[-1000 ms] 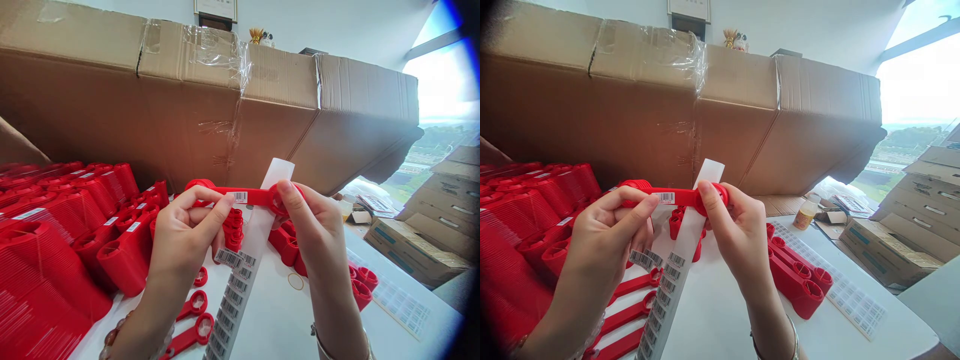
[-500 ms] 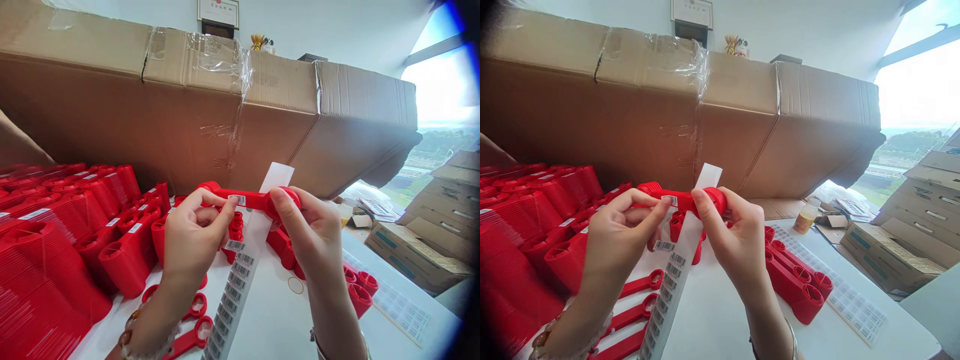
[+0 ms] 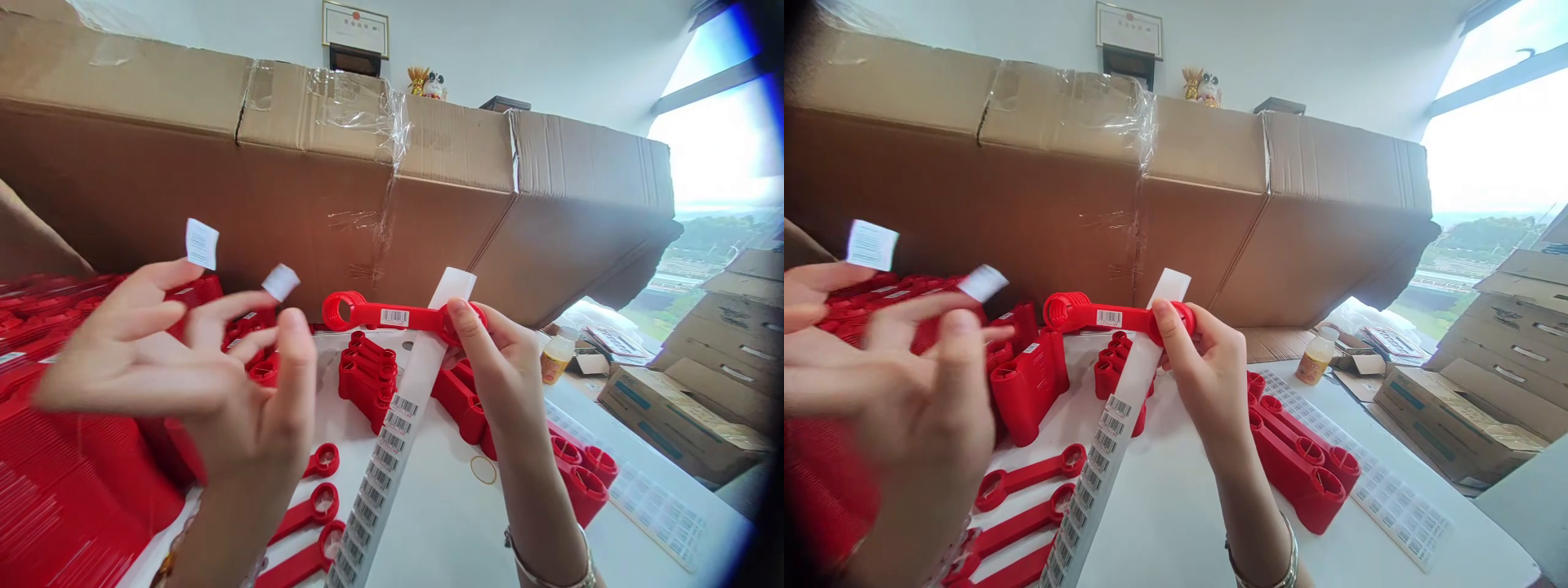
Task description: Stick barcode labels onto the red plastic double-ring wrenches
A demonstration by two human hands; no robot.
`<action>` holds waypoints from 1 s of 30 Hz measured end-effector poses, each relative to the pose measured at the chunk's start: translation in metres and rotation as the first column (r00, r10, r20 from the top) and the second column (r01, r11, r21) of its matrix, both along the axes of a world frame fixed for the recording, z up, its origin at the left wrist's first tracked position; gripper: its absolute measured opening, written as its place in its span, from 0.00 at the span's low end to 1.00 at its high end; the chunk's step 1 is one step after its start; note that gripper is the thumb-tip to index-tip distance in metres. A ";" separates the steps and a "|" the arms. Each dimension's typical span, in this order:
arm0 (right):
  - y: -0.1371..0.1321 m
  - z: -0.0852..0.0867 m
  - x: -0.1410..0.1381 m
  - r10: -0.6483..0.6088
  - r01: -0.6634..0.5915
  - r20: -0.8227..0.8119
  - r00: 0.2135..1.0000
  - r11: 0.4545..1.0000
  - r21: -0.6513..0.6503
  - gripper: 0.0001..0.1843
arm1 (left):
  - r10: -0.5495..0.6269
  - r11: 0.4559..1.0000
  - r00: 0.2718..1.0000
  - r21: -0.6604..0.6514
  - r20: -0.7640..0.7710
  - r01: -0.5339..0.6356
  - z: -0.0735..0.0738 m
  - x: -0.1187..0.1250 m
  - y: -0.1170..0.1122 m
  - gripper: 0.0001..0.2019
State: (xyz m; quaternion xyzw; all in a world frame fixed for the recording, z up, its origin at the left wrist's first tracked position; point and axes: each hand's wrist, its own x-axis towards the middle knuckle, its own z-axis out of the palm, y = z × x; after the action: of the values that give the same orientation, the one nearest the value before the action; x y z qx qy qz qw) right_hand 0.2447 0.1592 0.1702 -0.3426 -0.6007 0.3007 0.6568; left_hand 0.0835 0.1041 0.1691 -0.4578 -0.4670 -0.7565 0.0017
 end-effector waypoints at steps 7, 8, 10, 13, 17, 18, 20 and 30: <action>-0.003 -0.001 -0.007 0.136 -0.137 -0.047 0.990 0.991 -0.012 0.24 | 0.098 0.995 0.902 0.067 -0.420 -0.077 -0.023 -0.012 0.037 0.28; -0.003 -0.001 -0.007 0.138 -0.139 -0.049 0.989 0.990 -0.016 0.24 | 0.106 0.994 0.897 0.075 -0.429 -0.082 -0.024 -0.011 0.039 0.28; -0.005 -0.003 -0.009 0.123 -0.124 -0.039 0.992 0.992 -0.015 0.24 | 0.115 0.993 0.897 0.070 -0.427 -0.095 -0.025 -0.010 0.039 0.28; -0.008 -0.004 -0.013 0.099 -0.099 -0.019 0.995 0.995 0.009 0.25 | 0.137 0.990 0.894 0.085 -0.425 -0.112 -0.026 -0.007 0.037 0.30; -0.012 -0.006 -0.019 0.110 -0.110 -0.007 0.994 0.994 -0.025 0.24 | 0.150 0.988 0.891 0.108 -0.429 -0.115 -0.026 -0.004 0.037 0.31; -0.012 -0.007 -0.020 0.115 -0.115 -0.007 0.993 0.993 -0.038 0.24 | 0.148 0.988 0.891 0.109 -0.430 -0.111 -0.026 -0.003 0.038 0.33; -0.011 -0.008 -0.022 0.124 -0.124 -0.010 0.992 0.991 -0.050 0.24 | 0.149 0.987 0.892 0.115 -0.428 -0.109 -0.025 -0.004 0.039 0.37; 0.007 -0.008 -0.013 0.265 -0.275 -0.113 0.958 0.958 -0.081 0.27 | -0.172 0.955 0.983 -0.256 -0.066 0.150 -0.009 -0.036 0.036 0.37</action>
State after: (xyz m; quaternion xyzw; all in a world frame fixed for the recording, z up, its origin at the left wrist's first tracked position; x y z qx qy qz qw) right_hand 0.2315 0.1660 0.1626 -0.2729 -0.5928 0.4330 0.6218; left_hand 0.0472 0.1398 0.1600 -0.5237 -0.5193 -0.6683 -0.0972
